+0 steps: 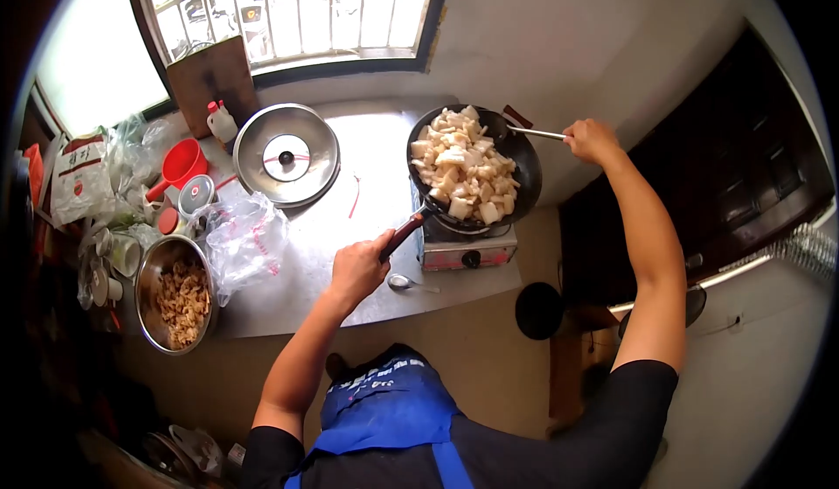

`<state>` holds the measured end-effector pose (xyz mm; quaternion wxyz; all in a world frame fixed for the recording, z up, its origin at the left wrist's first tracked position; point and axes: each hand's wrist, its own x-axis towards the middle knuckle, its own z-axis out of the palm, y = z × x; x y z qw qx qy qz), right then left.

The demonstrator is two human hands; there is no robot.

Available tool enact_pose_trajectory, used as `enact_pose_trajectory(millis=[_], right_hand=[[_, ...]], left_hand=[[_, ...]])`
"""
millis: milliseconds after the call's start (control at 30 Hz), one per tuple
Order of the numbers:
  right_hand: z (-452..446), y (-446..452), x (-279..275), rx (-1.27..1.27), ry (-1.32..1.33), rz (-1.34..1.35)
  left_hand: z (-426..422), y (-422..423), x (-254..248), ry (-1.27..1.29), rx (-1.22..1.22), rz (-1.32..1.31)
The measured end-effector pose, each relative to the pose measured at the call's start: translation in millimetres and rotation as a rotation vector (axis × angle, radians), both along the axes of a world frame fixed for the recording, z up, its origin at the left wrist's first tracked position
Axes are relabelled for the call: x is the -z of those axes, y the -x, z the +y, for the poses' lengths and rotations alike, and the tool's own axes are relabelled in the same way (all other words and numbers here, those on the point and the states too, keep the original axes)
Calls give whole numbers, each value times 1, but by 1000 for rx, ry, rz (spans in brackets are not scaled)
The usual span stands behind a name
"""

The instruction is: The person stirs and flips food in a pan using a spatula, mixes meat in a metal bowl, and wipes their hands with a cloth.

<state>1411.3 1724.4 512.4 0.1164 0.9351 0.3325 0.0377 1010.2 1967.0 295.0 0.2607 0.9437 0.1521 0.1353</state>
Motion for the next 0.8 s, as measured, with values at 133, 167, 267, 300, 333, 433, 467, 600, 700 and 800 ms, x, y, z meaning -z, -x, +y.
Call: enact_pose_trajectory(millis=[133,167,267,300,333,433,467,600,700,800], right_hand=[[27,-5,0,4,-57,97],[34,-4,0,-8,-53,101],[42,11,3,-385,-30,-41],[43,17,1,-382,-37,-37],[50,31,-4,-455,87,-127],[53,59,3,-552,243,-238],[48,66,3,-594,285,-273],[25,81,19,-590,312,-347],[-1,103,18,-548,357,-347],[-27,133,12,-478,342,-332]], left_hand=[[1,1,3,4,5,-39],[0,1,4,13,-2,-51],[-1,1,-2,21,-9,-4],[-1,-1,-3,15,-7,2],[-2,-1,-2,5,-17,9],[-5,1,-5,-13,-26,36],[-6,2,-7,-12,-40,40],[-6,2,-3,-13,-42,25],[-6,2,-3,-24,-47,31],[-5,2,2,0,-44,-19]])
